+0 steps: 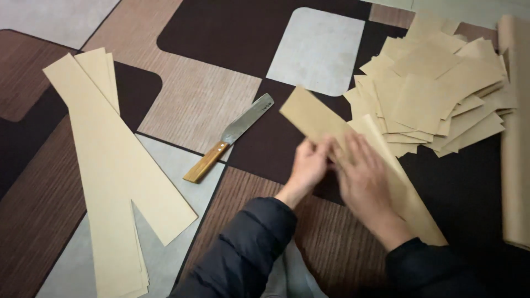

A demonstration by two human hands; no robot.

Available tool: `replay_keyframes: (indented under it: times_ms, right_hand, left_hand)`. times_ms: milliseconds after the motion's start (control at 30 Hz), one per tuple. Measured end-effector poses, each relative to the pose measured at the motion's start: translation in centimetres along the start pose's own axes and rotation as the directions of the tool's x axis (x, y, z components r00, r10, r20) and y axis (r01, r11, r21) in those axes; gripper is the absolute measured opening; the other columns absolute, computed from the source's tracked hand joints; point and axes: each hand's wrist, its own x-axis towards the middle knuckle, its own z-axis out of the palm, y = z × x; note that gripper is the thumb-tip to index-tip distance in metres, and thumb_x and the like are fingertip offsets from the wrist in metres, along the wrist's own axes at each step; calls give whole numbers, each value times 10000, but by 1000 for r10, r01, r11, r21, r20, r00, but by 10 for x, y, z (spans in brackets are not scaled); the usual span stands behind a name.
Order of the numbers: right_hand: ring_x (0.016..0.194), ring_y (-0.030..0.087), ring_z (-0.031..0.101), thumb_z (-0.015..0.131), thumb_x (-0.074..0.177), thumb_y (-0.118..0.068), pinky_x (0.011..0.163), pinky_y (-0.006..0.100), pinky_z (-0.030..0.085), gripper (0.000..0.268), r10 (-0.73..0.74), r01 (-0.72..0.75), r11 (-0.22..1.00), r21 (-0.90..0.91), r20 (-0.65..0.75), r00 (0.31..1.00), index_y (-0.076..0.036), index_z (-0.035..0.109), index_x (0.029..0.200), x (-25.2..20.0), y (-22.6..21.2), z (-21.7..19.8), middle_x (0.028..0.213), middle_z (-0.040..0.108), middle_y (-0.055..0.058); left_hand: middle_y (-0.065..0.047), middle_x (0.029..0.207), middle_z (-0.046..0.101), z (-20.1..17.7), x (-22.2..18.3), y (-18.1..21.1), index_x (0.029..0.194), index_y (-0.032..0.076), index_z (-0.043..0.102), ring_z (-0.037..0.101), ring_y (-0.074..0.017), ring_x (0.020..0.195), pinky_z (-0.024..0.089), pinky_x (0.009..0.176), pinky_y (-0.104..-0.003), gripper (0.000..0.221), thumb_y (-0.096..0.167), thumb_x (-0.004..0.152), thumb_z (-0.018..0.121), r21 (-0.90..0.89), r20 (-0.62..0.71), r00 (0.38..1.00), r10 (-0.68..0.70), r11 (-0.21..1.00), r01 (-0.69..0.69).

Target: Folding and cutting long strips of paper into smaller rectangular sheets using a knife

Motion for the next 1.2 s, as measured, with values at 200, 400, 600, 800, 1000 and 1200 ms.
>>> replay_keyframes:
  times_ms: [200, 400, 600, 800, 1000, 1200]
  right_hand:
    - [1555, 625, 454, 906, 919, -272, 1279, 712, 382, 944, 196, -135, 938, 321, -167, 966, 112, 494, 1677, -46, 47, 57, 1675, 504, 427]
    - [1507, 455, 607, 811, 1128, -362, 1133, 547, 573, 1133, 689, -599, -99, 794, 489, 534, -174, -53, 1837, -42, 50, 45, 1791, 251, 379]
    - [1423, 444, 654, 510, 1147, -505, 1127, 558, 536, 810, 276, -697, -498, 517, 856, 438, -106, 237, 1797, -41, 49, 53, 1716, 519, 294]
    - [1125, 336, 783, 664, 1170, -367, 972, 496, 634, 387, 367, -644, -471, 603, 798, 478, -96, 611, 1441, -50, 61, 78, 1363, 767, 148]
    - [1205, 587, 712, 588, 1206, -197, 920, 676, 637, 491, 532, -671, -314, 671, 710, 461, 103, 490, 1583, -59, 48, 83, 1463, 656, 423]
    - [1094, 575, 751, 664, 1167, -158, 823, 595, 673, 530, 536, -728, -269, 630, 726, 431, 223, 525, 1509, -81, 61, 130, 1379, 704, 438]
  left_hand:
    - [-221, 1187, 803, -70, 7, 26, 1454, 22, 685, 844, -401, 990, 732, 757, -536, 460, 351, 1139, 746, -123, -241, 969, -55, 992, 26]
    - [-244, 1187, 840, -82, -32, 109, 1370, 9, 641, 852, -406, 1012, 690, 840, -637, 366, 303, 1154, 669, -332, -178, 983, -35, 943, -26]
    - [-261, 1295, 814, -108, -38, 108, 1391, 25, 590, 824, -452, 1132, 655, 966, -700, 349, 312, 1191, 599, -444, -170, 984, -58, 896, -24]
    - [-234, 1214, 837, -141, -22, 58, 1375, 37, 554, 850, -411, 1052, 680, 922, -649, 325, 292, 1187, 627, -367, -249, 965, -85, 930, -13]
    - [-193, 1380, 808, -166, -13, 8, 1463, 71, 717, 737, -326, 1351, 634, 1083, -534, 382, 249, 1127, 754, 447, -369, 863, 345, 880, -161]
    - [-335, 1711, 520, -88, -59, 46, 1688, -81, 478, 426, -477, 1621, 330, 1349, -584, 495, 80, 1220, 486, 715, 150, 626, 765, 353, -604]
